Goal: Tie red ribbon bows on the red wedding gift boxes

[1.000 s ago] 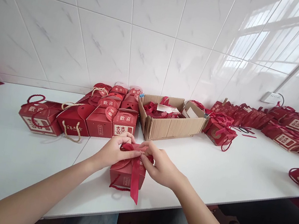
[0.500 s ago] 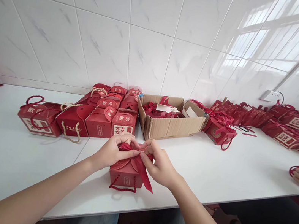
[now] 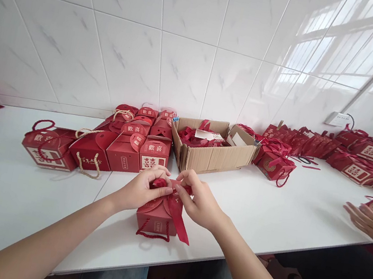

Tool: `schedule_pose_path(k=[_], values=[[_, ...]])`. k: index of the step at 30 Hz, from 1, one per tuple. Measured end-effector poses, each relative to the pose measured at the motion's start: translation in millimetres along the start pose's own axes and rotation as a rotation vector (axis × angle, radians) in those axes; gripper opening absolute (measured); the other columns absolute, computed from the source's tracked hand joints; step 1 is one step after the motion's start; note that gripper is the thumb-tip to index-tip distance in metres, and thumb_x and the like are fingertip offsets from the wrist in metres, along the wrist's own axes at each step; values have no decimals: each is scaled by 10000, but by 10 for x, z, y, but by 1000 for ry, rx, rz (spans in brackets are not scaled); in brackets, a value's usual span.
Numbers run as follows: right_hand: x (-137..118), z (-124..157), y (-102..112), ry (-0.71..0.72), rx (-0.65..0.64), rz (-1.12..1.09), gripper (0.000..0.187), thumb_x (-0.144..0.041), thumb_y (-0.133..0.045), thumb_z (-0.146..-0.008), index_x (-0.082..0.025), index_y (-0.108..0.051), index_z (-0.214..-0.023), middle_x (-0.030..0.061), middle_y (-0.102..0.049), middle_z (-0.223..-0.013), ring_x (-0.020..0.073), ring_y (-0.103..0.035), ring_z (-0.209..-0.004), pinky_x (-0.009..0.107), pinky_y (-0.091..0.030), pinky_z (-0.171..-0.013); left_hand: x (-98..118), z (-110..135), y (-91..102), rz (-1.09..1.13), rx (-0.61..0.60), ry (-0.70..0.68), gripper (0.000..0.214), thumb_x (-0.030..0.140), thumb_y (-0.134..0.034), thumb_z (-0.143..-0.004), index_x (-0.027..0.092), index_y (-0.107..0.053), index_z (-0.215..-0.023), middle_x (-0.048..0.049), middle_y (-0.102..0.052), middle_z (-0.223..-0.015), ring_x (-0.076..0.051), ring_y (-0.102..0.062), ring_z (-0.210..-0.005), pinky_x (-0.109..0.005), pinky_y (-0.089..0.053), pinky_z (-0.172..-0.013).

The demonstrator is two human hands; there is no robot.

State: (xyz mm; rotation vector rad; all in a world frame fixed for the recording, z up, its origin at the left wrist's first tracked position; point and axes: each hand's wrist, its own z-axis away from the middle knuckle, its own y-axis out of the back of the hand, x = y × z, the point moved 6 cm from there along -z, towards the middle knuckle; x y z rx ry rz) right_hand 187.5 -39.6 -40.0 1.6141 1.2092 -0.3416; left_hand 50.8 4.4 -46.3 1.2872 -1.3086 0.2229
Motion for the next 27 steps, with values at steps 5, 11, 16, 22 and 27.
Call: schedule_pose_path(k=[5, 11, 16, 22, 27], values=[[20, 4, 15, 8, 14, 34, 53, -262, -398, -949, -214, -415, -962, 3, -556, -729, 128, -507, -638, 252, -401, -583, -15, 0, 7, -23, -9, 18, 267, 455, -597, -808, 193, -603, -761, -45, -525, -880, -209, -511, -891, -342, -424, -816], [68, 54, 24, 4, 22, 38, 15, -232, -413, -939, -219, -420, -939, -10, -546, -710, 123, -496, -640, 241, -395, -591, -6, -3, 16, 21, -1, 36, 270, 429, -657, -766, 178, -582, -701, -18, -503, -809, -172, -509, -795, -300, -417, -744], [96, 93, 18, 16, 55, 19, 30, -226, -418, -933, -216, -424, -905, -3, -546, -731, 123, -493, -653, 238, -393, -587, -9, -1, 17, 59, 2, 65, 270, 408, -676, -753, 169, -568, -688, -11, -507, -789, -153, -515, -755, -291, -417, -713], [115, 127, 21, 17, 87, 37, 23, -223, -430, -926, -216, -428, -904, -5, -542, -723, 117, -486, -633, 233, -378, -563, -5, -29, 14, 40, -5, 47, 282, 415, -675, -745, 168, -566, -669, -17, -518, -760, -166, -515, -755, -298, -426, -693], [112, 155, 49, 24, 116, 60, 40, -212, -440, -919, -218, -429, -881, -2, -538, -734, 118, -478, -639, 235, -369, -564, 11, -41, 9, -16, -11, 38, 321, 419, -664, -749, 172, -496, -630, 3, -481, -733, -143, -478, -691, -285, -406, -654]])
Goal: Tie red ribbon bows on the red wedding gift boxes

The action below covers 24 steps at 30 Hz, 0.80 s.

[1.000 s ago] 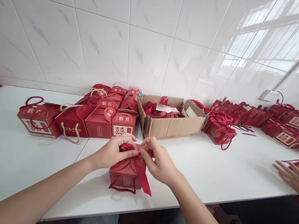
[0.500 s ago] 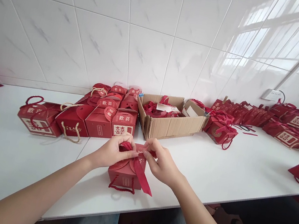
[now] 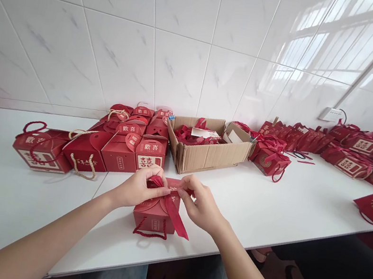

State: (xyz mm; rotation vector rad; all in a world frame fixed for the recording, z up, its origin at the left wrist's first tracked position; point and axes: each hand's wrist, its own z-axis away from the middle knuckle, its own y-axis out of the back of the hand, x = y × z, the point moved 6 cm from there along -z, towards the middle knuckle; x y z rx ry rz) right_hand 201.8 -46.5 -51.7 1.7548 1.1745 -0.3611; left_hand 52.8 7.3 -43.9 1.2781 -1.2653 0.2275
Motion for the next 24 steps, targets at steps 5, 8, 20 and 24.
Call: schedule_pose_path(k=[5, 8, 20, 24], values=[[-8, -3, 10, -6, 6, 15, 66, -217, -443, -916, -215, -433, -851, -3, -527, -720, 120, -471, -636, 236, -367, -563, 2, -1, -4, 5, 0, -9, 289, 417, -661, -748, 171, -527, -677, -5, -503, -756, -148, -494, -700, -289, -421, -659], [1, -14, 0, -8, 12, 2, 65, -216, -439, -916, -214, -433, -851, -6, -523, -722, 116, -468, -635, 231, -367, -563, -12, 2, -16, 30, -6, -14, 270, 397, -660, -752, 166, -537, -685, -7, -506, -766, -145, -501, -702, -288, -427, -669], [1, -17, 16, -22, -23, -52, 87, -278, -424, -936, -210, -455, -891, 3, -528, -740, 120, -476, -651, 241, -394, -589, -4, 12, -33, 40, -13, -59, 226, 361, -661, -741, 169, -563, -672, -18, -519, -774, -160, -516, -725, -301, -443, -688], [37, 27, 3, -50, 4, -68, 87, -280, -429, -938, -210, -454, -892, -1, -512, -736, 117, -462, -639, 238, -382, -577, 2, 13, -34, 62, -16, -62, 204, 341, -656, -743, 171, -563, -680, -23, -538, -768, -164, -518, -726, -300, -441, -680]])
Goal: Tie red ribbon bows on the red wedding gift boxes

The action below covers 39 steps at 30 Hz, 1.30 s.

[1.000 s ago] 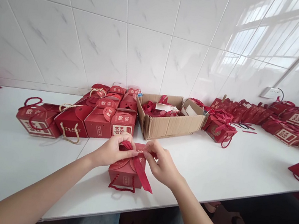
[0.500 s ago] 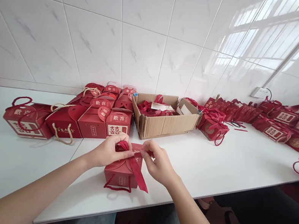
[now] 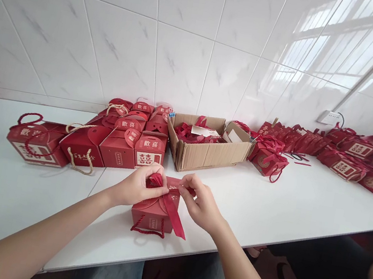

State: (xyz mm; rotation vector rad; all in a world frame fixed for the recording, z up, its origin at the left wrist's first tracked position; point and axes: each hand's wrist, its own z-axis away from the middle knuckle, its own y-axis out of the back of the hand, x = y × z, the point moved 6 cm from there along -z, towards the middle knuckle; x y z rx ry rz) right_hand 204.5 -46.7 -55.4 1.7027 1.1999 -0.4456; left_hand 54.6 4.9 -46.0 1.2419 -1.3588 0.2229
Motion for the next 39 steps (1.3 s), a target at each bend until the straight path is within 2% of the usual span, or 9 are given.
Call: schedule_pose_path(k=[5, 10, 16, 22, 26, 29, 33, 36, 39], values=[[39, 0, -66, 9, 30, -29, 83, -267, -426, -940, -208, -449, -887, 2, -512, -755, 119, -460, -664, 243, -378, -601, -24, 14, 21, 75, 6, 30, 214, 343, -663, -744, 171, -546, -695, -11, -532, -743, -147, -503, -706, -283, -424, -665], [89, -19, -115, -61, -11, -126, 134, -328, -427, -949, -213, -458, -1010, -18, -500, -707, 126, -468, -655, 255, -371, -616, -14, 39, 25, 271, -23, 68, 302, 409, -620, -788, 171, -489, -656, 5, -514, -697, -126, -479, -654, -267, -395, -627], [180, 37, -54, -143, -30, -170, 202, -392, -478, -926, -214, -499, -1019, -17, -473, -716, 125, -450, -675, 258, -369, -629, -62, 68, 92, 484, 14, 113, 317, 403, -593, -813, 161, -505, -629, -61, -627, -1027, -193, -572, -899, -315, -424, -806], [227, 85, -30, -217, -9, -277, 249, -446, -455, -924, -217, -515, -1001, 11, -533, -830, 128, -489, -736, 257, -400, -658, -139, 70, 27, 625, -77, 225, 331, 469, -477, -875, 170, -570, -982, -35, -613, -812, -182, -580, -779, -321, -425, -765], [257, 112, 158, -250, 193, -211, 347, -492, -356, -944, -208, -556, -934, 1, -505, -734, 121, -453, -648, 266, -404, -643, -125, 79, 208, 425, 109, 174, 318, 488, -455, -887, 187, -551, -923, -37, -565, -992, -192, -524, -986, -313, -364, -910], [163, 68, 302, -224, 249, -106, 335, -477, -407, -928, -201, -590, -878, 25, -552, -801, 133, -492, -699, 269, -408, -649, -124, 103, 376, 343, 239, 163, 298, 472, -421, -895, 195, -518, -843, -15, -541, -882, -184, -506, -968, -305, -339, -938], [-158, -144, 261, -87, 90, 92, 234, -399, -514, -891, -200, -613, -819, 33, -591, -815, 145, -531, -754, 261, -407, -651, -179, 83, 372, 313, 128, 236, 238, 315, -387, -849, 183, -491, -681, -4, -506, -719, -176, -491, -782, -303, -374, -818], [-362, -337, 65, -5, -76, 271, 240, -427, -558, -857, -199, -627, -825, 33, -598, -799, 148, -531, -746, 254, -395, -627, -214, 67, 318, 335, 56, 268, 108, 180, -397, -708, 186, -403, -600, 13, -446, -643, -154, -432, -676, -288, -371, -716], [-424, -493, -147, 24, -219, 431, 278, -472, -585, -823, -197, -598, -780, 11, -595, -732, 134, -511, -676, 245, -355, -584, -218, 67, 297, 348, 44, 269, 44, 144, -390, -626, 183, -382, -607, 23, -408, -635, -136, -392, -658, -266, -353, -664]])
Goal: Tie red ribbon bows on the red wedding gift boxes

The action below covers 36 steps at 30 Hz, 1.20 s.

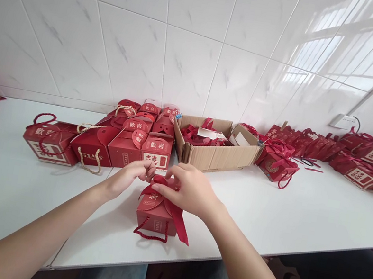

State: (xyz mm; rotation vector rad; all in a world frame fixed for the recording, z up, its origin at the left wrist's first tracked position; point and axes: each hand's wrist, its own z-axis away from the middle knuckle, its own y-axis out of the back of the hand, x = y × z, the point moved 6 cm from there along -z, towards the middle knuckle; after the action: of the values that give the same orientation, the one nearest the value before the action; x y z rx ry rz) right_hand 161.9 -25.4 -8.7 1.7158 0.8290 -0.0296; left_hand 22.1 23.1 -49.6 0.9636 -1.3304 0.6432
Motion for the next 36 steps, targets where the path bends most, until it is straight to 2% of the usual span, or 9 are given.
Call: schedule_pose_path(k=[4, 10, 16, 20, 24, 27, 31, 34, 36], values=[[42, -117, -136, -42, -105, 59, 209, -381, -521, -868, -203, -531, -758, -28, -586, -642, 101, -464, -560, 228, -273, -517, -32, 23, -29, -4, -35, 36, 67, 190, -469, -690, 174, -420, -648, 31, -414, -656, -120, -411, -653, -250, -361, -633], [176, -82, -146, -127, -63, 11, 254, -369, -444, -899, -207, -430, -704, -50, -471, -525, 97, -373, -482, 224, -245, -489, -114, 74, -45, -95, -71, 135, 304, 418, -629, -748, 197, -420, -753, 48, -398, -683, -90, -390, -561, -198, -330, -439], [244, -58, -135, -183, -29, 11, 206, -333, -406, -912, -211, -463, -756, -10, -579, -628, 132, -493, -567, 232, -292, -545, -40, 156, -112, -76, -187, 165, 268, 329, -619, -787, 215, -387, -860, 112, -356, -524, -48, -281, -423, -180, -238, -408], [272, -50, -144, -204, -18, 35, 171, -305, -400, -914, -213, -476, -791, 16, -619, -695, 158, -547, -627, 236, -307, -565, -15, 199, -155, -108, -235, 171, 252, 321, -598, -798, 214, -386, -881, 102, -395, -542, -56, -308, -443, -182, -277, -419], [289, -53, -137, -206, -9, 47, 165, -291, -411, -907, -211, -502, -794, 11, -613, -678, 154, -533, -608, 239, -315, -558, -20, 219, -164, -124, -289, 182, 276, 332, -617, -771, 218, -380, -855, 92, -401, -548, -81, -350, -488, -196, -351, -440], [330, -41, -111, -248, 8, -32, 215, -373, -455, -893, -205, -537, -787, -13, -554, -574, 130, -471, -519, 234, -304, -506, -8, 230, -141, -151, -327, 197, 306, 363, -640, -748, 221, -392, -859, 90, -394, -557, -90, -368, -498, -206, -356, -457], [418, 20, -83, -305, -12, -283, 378, -561, -466, -855, -193, -542, -828, -56, -438, -481, 95, -362, -423, 218, -250, -418, -3, 226, -91, -291, -385, 188, 366, 445, -699, -683, 211, -429, -760, 66, -382, -585, -98, -355, -509, -223, -281, -465], [512, 94, 35, -324, 86, -382, 416, -589, -446, -856, -184, -530, -811, -61, -399, -514, 84, -344, -452, 213, -257, -426, -39, 213, -43, -463, -424, 158, 429, 544, -693, -661, 193, -446, -643, 44, -374, -573, -110, -351, -518, -248, -251, -489], [581, 170, 131, -347, 173, -406, 431, -588, -426, -867, -175, -525, -787, -47, -412, -561, 88, -376, -494, 218, -301, -455, -50, 198, 4, -467, -386, 146, 413, 567, -680, -669, 194, -521, -745, 23, -464, -652, -135, -430, -585, -246, -305, -534]])
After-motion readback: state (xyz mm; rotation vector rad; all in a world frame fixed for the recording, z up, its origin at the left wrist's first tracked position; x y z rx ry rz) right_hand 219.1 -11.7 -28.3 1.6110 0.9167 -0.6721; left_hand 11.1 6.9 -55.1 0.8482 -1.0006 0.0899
